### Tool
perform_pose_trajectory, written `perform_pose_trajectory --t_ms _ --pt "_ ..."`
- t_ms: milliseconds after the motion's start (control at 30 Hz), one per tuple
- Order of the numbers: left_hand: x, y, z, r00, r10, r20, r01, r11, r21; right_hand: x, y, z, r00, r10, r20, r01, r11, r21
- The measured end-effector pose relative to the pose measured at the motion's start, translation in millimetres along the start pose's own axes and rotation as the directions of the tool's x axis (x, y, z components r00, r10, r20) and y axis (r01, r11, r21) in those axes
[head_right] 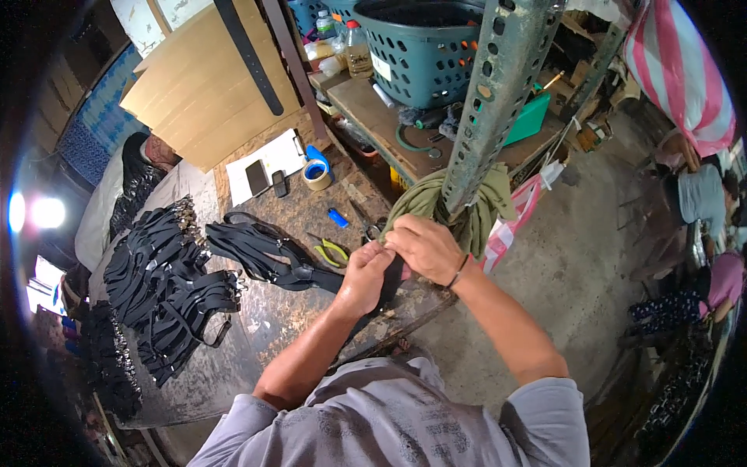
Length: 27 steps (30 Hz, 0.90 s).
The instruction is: Assembling black suspender straps by attaching clips and buckles at a workshop table.
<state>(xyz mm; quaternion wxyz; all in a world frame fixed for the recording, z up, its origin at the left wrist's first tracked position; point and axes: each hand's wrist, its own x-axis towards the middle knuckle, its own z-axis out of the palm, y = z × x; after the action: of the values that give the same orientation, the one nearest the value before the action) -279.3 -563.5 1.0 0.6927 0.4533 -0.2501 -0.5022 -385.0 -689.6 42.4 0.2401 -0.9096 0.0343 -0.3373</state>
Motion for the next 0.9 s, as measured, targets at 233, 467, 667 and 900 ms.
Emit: perform_pose_trajectory --t_ms 233,467,667,900 --pt "-25.5 58.0 -25.9 0.979 -0.088 -0.182 0.047 0.976 -0.215 -22.6 13.3 -9.3 0.997 0.043 0.059 -0.028 0.971 -0.239" --pt "-67.3 64.2 -69.1 0.967 -0.095 -0.237 0.002 0.931 -0.364 -22.3 -18.0 -8.1 0.988 0.112 -0.104 -0.124 0.985 -0.117" --pt "-112.5 64.5 -104.5 0.969 -0.092 -0.23 -0.007 0.917 -0.399 -3.8 -49.0 14.3 0.981 0.104 -0.163 -0.094 0.993 0.064" --pt "-154.0 60.8 -132.5 0.988 -0.119 -0.099 0.061 0.888 -0.456 23.0 -78.2 87.4 0.936 -0.038 0.351 -0.029 0.983 0.183"
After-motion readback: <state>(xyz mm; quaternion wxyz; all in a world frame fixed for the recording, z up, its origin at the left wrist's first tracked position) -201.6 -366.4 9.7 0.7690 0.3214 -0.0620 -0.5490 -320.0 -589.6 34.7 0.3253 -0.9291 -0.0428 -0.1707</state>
